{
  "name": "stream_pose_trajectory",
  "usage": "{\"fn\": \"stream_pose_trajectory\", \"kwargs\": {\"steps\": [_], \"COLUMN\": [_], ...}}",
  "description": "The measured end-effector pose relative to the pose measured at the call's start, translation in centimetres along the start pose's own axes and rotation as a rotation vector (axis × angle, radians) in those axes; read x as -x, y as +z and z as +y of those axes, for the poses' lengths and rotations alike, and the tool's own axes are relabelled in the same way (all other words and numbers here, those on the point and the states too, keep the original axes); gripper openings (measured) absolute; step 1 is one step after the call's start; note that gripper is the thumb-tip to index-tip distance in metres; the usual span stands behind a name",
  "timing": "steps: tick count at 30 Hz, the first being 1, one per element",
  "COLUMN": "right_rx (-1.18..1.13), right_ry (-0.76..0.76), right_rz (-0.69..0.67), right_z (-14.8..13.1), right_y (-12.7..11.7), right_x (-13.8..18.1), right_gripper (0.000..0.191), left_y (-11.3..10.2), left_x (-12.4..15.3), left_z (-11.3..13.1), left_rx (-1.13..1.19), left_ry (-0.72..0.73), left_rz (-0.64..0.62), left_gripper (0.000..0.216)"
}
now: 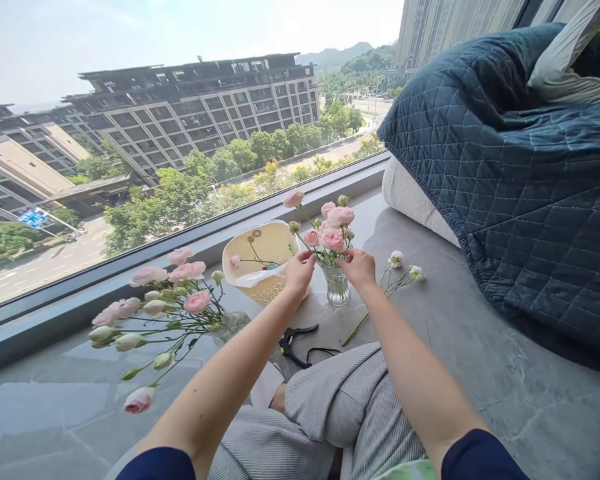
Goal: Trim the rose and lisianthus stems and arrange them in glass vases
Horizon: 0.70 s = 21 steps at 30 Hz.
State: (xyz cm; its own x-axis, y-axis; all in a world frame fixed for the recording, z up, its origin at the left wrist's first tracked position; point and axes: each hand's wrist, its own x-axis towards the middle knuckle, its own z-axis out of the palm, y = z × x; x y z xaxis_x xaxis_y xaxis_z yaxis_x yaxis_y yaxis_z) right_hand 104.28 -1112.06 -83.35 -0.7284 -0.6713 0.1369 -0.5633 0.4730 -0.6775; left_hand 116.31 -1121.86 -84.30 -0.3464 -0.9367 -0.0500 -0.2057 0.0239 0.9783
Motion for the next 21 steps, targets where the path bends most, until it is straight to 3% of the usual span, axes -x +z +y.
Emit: {"fn": "stream_pose_trajectory", "kwargs": {"steps": [9,21], "right_rx": [-0.060,-0.307], "right_ry": [-0.028,-0.027], "right_rz": [0.041,0.175], "right_z": [0.4,0.3], "right_y": [0.5,-0.1], "right_x": [-0.9,-0.5], "right_gripper": [0.011,0.018], "left_y": [-1.3,-0.1], "left_x": [-0.3,-0.7], "left_z": [-0.2,-0.4], "left_rx": [-0.066,-0.042], "left_ry": [0.118,0.226], "left_rz": [-0.052,-0.043], "left_gripper": [0.030,0.020]}}
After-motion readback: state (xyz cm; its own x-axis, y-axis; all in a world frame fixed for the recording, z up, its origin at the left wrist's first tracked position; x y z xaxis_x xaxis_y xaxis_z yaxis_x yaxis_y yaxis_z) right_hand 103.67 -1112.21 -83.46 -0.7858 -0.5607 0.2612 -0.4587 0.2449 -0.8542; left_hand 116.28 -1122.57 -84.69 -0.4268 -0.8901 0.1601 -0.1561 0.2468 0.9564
